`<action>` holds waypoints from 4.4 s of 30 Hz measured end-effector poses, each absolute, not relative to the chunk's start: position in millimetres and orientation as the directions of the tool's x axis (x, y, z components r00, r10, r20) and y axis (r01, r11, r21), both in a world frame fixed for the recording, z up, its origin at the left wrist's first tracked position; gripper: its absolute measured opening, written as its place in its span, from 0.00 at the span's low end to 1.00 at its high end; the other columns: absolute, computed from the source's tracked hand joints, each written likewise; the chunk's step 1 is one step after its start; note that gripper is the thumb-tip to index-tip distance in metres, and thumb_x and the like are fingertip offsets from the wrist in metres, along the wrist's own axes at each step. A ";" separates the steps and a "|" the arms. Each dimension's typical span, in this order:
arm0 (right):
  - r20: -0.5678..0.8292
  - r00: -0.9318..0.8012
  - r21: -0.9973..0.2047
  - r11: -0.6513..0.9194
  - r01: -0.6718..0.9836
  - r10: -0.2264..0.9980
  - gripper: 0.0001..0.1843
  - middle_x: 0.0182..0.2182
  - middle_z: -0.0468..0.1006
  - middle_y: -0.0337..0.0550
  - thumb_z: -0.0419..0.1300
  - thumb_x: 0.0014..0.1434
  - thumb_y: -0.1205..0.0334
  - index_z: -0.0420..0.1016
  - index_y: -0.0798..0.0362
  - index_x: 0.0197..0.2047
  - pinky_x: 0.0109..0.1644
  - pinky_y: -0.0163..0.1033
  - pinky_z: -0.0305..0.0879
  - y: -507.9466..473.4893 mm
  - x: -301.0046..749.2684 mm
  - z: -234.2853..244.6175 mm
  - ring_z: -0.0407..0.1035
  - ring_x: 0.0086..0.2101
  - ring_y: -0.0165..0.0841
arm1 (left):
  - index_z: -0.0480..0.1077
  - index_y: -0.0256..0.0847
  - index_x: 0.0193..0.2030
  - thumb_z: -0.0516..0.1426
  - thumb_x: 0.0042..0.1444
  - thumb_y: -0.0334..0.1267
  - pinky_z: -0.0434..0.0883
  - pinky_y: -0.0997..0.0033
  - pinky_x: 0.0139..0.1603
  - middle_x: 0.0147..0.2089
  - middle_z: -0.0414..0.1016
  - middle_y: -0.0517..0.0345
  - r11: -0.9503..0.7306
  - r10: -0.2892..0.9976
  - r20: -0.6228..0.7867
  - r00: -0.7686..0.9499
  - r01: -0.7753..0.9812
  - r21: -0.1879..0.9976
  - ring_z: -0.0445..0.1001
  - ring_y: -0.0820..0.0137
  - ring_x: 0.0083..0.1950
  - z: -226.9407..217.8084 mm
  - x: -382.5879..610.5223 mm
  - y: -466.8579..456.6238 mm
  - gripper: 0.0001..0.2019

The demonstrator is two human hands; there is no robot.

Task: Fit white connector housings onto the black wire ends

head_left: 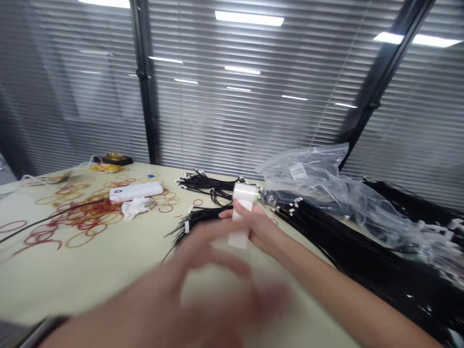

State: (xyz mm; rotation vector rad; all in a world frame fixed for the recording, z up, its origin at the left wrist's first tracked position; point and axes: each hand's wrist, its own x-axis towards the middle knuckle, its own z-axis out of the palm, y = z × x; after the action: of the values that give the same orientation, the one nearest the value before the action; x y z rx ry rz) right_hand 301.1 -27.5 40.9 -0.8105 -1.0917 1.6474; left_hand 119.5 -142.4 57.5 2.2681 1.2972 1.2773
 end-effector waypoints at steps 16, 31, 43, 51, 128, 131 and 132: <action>0.263 -0.344 -0.834 0.033 -0.551 0.901 0.28 0.32 0.73 0.37 0.66 0.34 0.68 0.61 0.52 0.40 0.41 0.33 0.60 79.8 186.2 43.0 0.68 0.34 0.28 | 0.61 0.38 0.50 0.42 0.41 0.23 0.71 0.73 0.33 0.51 0.64 0.50 -0.427 0.885 0.457 0.090 0.550 0.718 0.73 0.70 0.38 3.6 23.2 50.9 0.26; 0.190 -0.481 -0.870 -0.081 -0.486 0.856 0.31 0.40 0.73 0.45 0.68 0.34 0.64 0.65 0.52 0.44 0.35 0.36 0.64 111.4 167.2 4.3 0.69 0.36 0.34 | 0.43 0.38 0.61 0.44 0.60 0.41 0.49 0.59 0.62 0.63 0.46 0.47 -0.448 0.869 0.494 0.037 0.482 0.753 0.51 0.62 0.62 -10.5 36.9 65.3 0.24; 0.184 -0.516 -0.840 -0.139 -0.524 0.837 0.28 0.35 0.72 0.38 0.63 0.43 0.54 0.57 0.47 0.46 0.33 0.36 0.64 115.2 166.1 -6.1 0.70 0.32 0.32 | 0.50 0.38 0.61 0.54 0.54 0.40 0.56 0.58 0.58 0.57 0.57 0.46 -0.543 0.837 0.470 0.282 0.541 0.643 0.59 0.60 0.56 -11.7 45.4 63.3 0.29; 0.160 -0.525 -0.823 -0.180 -0.538 0.836 0.28 0.30 0.71 0.33 0.65 0.41 0.59 0.58 0.45 0.45 0.32 0.37 0.64 115.2 172.3 -7.4 0.68 0.27 0.29 | 0.52 0.38 0.59 0.53 0.55 0.38 0.55 0.61 0.59 0.55 0.59 0.49 -0.555 0.827 0.459 0.325 0.603 0.573 0.58 0.62 0.56 -11.8 47.5 61.7 0.26; 0.157 -0.686 -0.848 -0.259 -0.462 0.710 0.25 0.34 0.74 0.43 0.61 0.36 0.68 0.68 0.54 0.42 0.44 0.44 0.61 119.6 181.5 -11.8 0.68 0.38 0.37 | 0.59 0.41 0.54 0.58 0.48 0.35 0.60 0.62 0.55 0.50 0.62 0.52 -0.543 0.824 0.500 0.266 0.622 0.564 0.63 0.63 0.52 -9.4 46.3 59.0 0.24; 0.149 -0.696 -0.855 -0.262 -0.447 0.702 0.26 0.34 0.74 0.44 0.60 0.36 0.68 0.68 0.54 0.44 0.41 0.43 0.62 119.7 181.4 -12.3 0.68 0.38 0.37 | 0.61 0.40 0.53 0.56 0.52 0.40 0.64 0.63 0.51 0.49 0.63 0.52 -0.537 0.831 0.493 0.259 0.606 0.586 0.65 0.65 0.48 -12.1 44.3 62.1 0.21; 0.148 -0.698 -0.857 -0.262 -0.444 0.700 0.27 0.35 0.74 0.44 0.61 0.37 0.68 0.67 0.53 0.44 0.41 0.42 0.62 119.3 181.1 -12.3 0.68 0.38 0.37 | 0.61 0.40 0.53 0.55 0.53 0.41 0.65 0.64 0.50 0.48 0.64 0.51 -0.536 0.833 0.490 0.258 0.600 0.594 0.66 0.65 0.48 -13.6 43.4 63.6 0.20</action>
State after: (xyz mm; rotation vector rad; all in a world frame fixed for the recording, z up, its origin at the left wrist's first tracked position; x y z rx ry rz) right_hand 181.1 119.3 -12.3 -0.3391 -1.2488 2.0140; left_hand 43.4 63.6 -13.6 2.2456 1.3228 1.1524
